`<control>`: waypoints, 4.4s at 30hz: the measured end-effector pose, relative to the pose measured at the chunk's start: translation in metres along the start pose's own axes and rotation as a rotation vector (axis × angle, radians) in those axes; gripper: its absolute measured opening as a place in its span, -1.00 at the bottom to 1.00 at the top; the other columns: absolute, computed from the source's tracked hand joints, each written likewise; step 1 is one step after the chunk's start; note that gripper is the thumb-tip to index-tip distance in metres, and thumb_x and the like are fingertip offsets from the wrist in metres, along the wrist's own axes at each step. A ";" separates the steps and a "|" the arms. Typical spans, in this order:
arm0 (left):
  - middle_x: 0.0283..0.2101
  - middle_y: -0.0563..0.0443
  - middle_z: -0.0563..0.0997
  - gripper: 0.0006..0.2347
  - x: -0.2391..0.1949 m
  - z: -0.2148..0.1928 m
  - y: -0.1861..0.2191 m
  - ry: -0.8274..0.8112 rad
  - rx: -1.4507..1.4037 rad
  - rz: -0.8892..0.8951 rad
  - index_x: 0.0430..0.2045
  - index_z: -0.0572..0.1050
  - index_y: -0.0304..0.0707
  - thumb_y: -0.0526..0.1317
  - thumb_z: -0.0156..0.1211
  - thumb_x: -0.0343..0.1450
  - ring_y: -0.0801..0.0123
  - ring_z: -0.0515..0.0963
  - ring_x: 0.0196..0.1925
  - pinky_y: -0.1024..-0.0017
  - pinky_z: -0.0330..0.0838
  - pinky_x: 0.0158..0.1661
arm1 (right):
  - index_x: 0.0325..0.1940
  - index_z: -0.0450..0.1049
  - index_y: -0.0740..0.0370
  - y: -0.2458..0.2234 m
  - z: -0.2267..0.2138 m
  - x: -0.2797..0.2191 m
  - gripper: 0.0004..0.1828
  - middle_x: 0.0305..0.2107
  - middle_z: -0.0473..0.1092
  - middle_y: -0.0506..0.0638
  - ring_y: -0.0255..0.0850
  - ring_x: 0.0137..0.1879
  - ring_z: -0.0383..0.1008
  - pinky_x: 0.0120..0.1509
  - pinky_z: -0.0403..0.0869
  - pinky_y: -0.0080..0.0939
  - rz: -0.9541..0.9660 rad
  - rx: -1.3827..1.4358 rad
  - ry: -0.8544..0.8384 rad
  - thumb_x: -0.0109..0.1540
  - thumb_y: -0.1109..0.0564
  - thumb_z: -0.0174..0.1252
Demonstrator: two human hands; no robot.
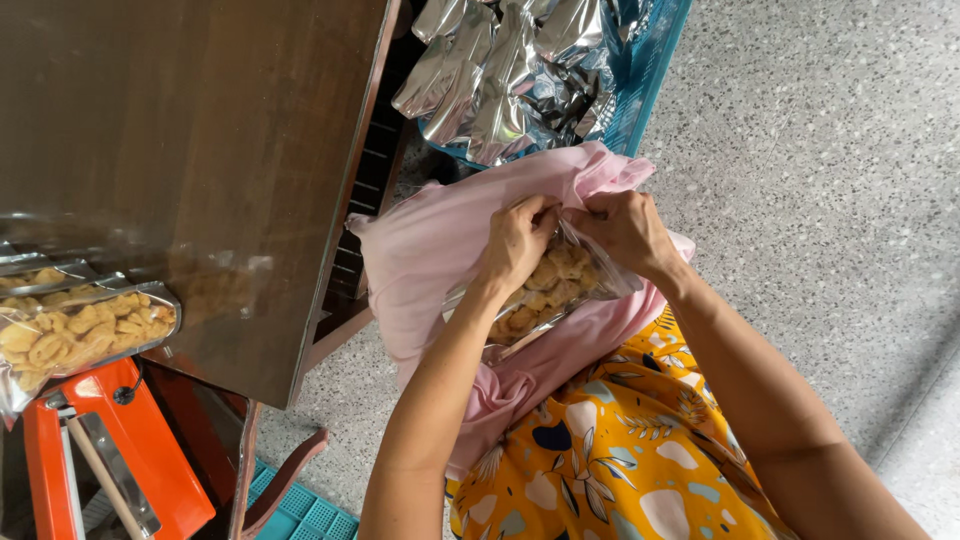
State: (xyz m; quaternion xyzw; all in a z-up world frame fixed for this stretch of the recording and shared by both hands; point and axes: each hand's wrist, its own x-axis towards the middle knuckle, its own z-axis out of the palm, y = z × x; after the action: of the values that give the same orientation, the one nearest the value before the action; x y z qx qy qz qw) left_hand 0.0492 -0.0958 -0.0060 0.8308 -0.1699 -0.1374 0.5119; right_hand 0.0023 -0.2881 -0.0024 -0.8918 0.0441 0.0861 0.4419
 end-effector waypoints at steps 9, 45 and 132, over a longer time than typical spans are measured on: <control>-0.28 -0.15 0.68 -0.90 0.000 0.001 0.004 0.088 -0.049 0.004 -0.25 0.58 -0.37 -0.32 0.21 0.45 0.21 0.69 -0.33 0.32 0.56 -0.31 | -0.23 0.60 0.18 0.016 -0.035 -0.097 -0.78 -0.51 0.52 0.01 -0.27 -0.49 0.49 -0.36 0.50 -0.18 -0.297 -0.154 -0.007 0.28 0.00 0.19; -0.16 -0.22 0.57 -0.37 0.004 0.026 0.005 0.013 0.050 -0.190 -0.15 0.36 -0.39 0.22 0.40 0.25 0.10 0.61 -0.13 0.24 0.53 -0.13 | -0.10 0.62 0.27 0.081 -0.059 -0.086 -0.88 -0.31 0.53 0.03 -0.26 -0.19 0.47 -0.06 0.45 -0.17 0.248 1.239 0.042 0.35 0.19 0.22; -0.13 -0.03 0.72 -0.74 -0.153 -0.252 0.092 0.344 0.326 -0.212 0.05 0.59 -0.11 -0.32 0.21 0.48 0.43 0.73 -0.32 0.47 0.59 -0.29 | 0.03 0.58 0.39 0.082 -0.073 -0.060 -0.62 -0.41 0.55 0.10 -0.28 -0.35 0.54 -0.26 0.47 -0.30 0.016 -0.104 0.017 0.47 -0.05 0.27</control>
State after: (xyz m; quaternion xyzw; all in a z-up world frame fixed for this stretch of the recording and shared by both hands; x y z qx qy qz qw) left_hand -0.0004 0.1329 0.1958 0.9266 -0.0123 -0.0175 0.3753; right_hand -0.0611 -0.3953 -0.0113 -0.9138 0.0504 0.0844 0.3941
